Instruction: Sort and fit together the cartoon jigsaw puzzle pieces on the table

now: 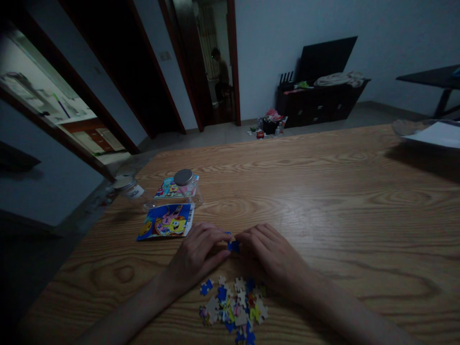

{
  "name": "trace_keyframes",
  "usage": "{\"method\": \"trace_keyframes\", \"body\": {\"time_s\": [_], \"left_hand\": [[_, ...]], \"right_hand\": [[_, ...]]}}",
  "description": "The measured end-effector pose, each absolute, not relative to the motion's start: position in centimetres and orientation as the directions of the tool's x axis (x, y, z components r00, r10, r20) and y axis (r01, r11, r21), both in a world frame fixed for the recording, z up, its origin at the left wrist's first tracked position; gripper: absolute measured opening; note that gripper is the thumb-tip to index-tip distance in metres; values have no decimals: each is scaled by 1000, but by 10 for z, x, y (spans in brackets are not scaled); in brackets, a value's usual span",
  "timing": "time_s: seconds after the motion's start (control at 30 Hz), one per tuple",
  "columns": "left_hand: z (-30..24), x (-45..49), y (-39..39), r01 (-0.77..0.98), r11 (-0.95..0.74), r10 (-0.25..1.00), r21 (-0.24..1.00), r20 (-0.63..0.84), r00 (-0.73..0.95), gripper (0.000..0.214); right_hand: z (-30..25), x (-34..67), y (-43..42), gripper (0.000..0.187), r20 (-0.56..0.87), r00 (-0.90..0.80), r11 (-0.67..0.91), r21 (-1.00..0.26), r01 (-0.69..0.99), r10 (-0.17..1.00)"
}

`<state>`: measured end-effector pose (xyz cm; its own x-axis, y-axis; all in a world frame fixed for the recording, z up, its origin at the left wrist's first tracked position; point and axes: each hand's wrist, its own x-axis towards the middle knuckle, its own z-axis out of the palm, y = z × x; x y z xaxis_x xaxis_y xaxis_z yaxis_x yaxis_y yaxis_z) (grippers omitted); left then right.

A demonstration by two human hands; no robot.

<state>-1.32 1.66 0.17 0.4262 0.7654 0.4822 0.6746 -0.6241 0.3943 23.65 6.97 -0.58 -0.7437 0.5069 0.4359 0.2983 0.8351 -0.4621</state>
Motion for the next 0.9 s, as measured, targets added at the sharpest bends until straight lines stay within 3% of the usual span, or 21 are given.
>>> {"method": "trace_keyframes", "body": {"time_s": [0.33, 0.9], "left_hand": [[3, -13, 18, 668, -629, 764, 398, 478, 433, 20], [6, -13, 17, 652, -646, 748, 397, 498, 439, 24]], "right_hand": [[-9, 237, 70, 32, 437, -770, 865, -408, 291, 465], [1, 234, 67, 27, 383, -792, 846, -447, 291, 476]]}}
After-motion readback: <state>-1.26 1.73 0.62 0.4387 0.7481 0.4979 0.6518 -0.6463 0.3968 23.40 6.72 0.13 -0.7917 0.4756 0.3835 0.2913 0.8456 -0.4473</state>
